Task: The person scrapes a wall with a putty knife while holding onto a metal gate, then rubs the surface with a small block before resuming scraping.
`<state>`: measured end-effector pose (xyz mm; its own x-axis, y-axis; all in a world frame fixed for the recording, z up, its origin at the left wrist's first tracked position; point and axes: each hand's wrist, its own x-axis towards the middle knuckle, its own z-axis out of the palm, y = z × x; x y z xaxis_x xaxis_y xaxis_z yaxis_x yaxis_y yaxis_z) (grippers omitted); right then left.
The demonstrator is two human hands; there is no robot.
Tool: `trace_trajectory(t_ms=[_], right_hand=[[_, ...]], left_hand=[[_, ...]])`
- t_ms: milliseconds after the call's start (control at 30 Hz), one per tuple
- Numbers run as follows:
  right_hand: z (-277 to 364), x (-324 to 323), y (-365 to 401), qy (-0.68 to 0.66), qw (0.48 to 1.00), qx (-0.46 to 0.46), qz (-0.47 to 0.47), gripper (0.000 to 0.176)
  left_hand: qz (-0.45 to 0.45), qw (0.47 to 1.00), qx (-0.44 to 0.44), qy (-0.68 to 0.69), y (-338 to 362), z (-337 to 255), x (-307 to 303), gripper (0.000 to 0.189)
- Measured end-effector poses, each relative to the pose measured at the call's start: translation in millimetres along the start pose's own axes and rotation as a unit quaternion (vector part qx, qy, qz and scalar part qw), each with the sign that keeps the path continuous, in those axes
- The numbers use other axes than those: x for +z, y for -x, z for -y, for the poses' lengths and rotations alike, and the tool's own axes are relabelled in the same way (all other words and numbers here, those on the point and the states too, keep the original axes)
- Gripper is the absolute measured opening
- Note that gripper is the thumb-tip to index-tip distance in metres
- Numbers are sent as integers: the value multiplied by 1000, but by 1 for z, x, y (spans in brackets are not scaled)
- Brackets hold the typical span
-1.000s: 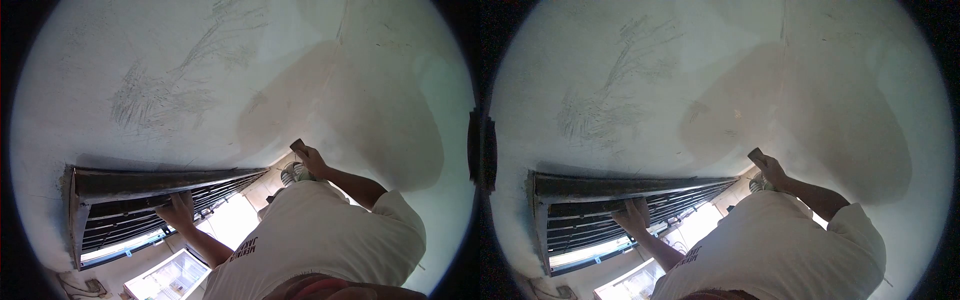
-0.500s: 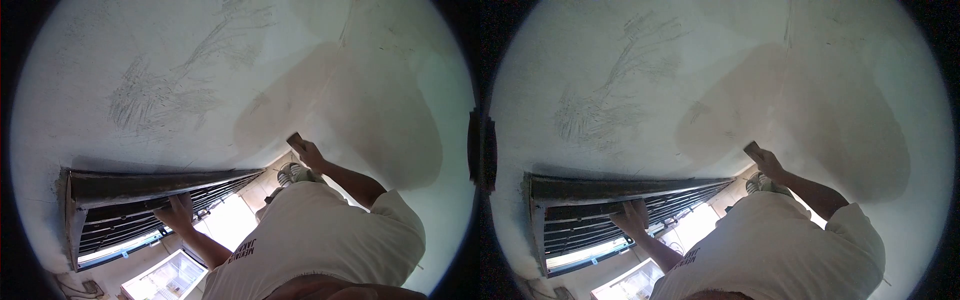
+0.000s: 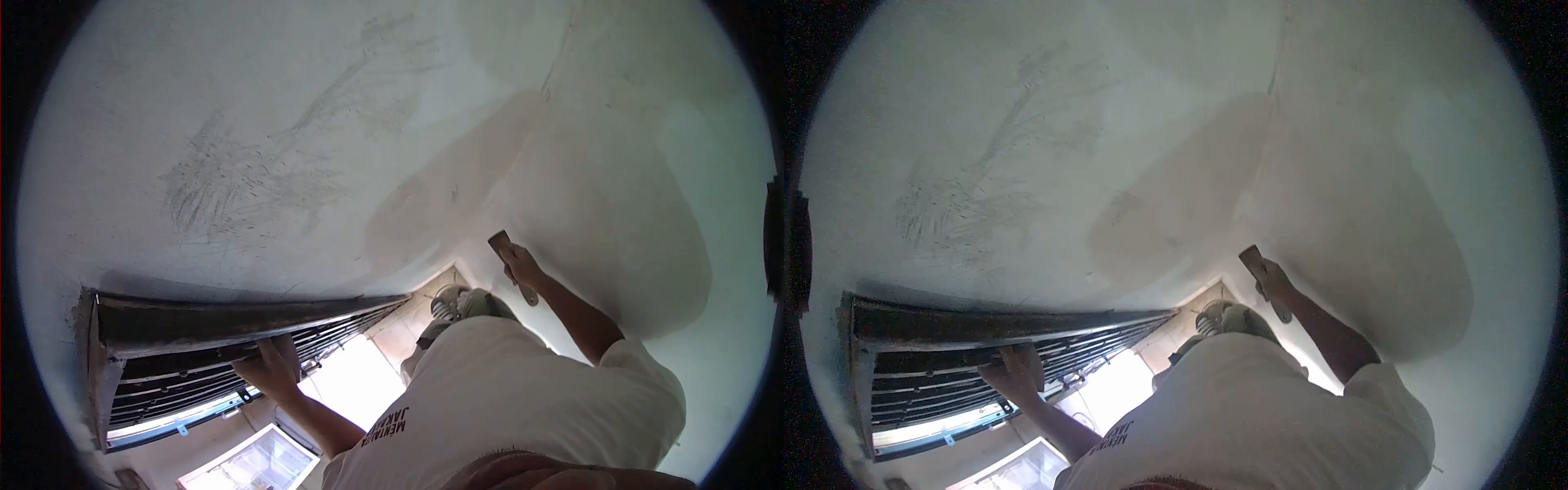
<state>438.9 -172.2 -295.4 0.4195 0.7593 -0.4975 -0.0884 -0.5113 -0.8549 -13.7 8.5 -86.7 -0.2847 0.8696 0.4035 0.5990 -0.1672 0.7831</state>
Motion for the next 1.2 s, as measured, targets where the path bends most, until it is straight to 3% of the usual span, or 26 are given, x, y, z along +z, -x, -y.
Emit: trace_trajectory(t_ms=[133,300,533,767,900,933,1033,1133,1200], right_hand=[[-14,-16,2,38,997,69,-26,26],[-15,-19,8,15,994,97,41,22],[-41,-22,0,29,996,65,45,23],[-50,-17,3,93,991,53,75,23],[-41,-13,9,99,992,54,61,23],[-43,-15,8,107,991,51,60,23],[-52,-16,9,106,992,36,56,22],[-58,-17,13,113,991,24,65,19],[-77,-19,16,113,990,51,68,19]], left_hand=[[-2,999,26,-30,0,-13,2,50],[-22,999,11,-46,3,-19,2,46],[-10,1000,-23,7,3,-25,2,47],[-53,999,0,-10,6,-13,5,43],[-19,999,-29,-15,2,-10,1,47],[-29,999,18,18,2,-2,2,48],[-38,999,19,-18,1,-2,1,46],[-62,997,-40,-2,2,1,2,45],[-39,999,-3,23,2,1,1,45]])
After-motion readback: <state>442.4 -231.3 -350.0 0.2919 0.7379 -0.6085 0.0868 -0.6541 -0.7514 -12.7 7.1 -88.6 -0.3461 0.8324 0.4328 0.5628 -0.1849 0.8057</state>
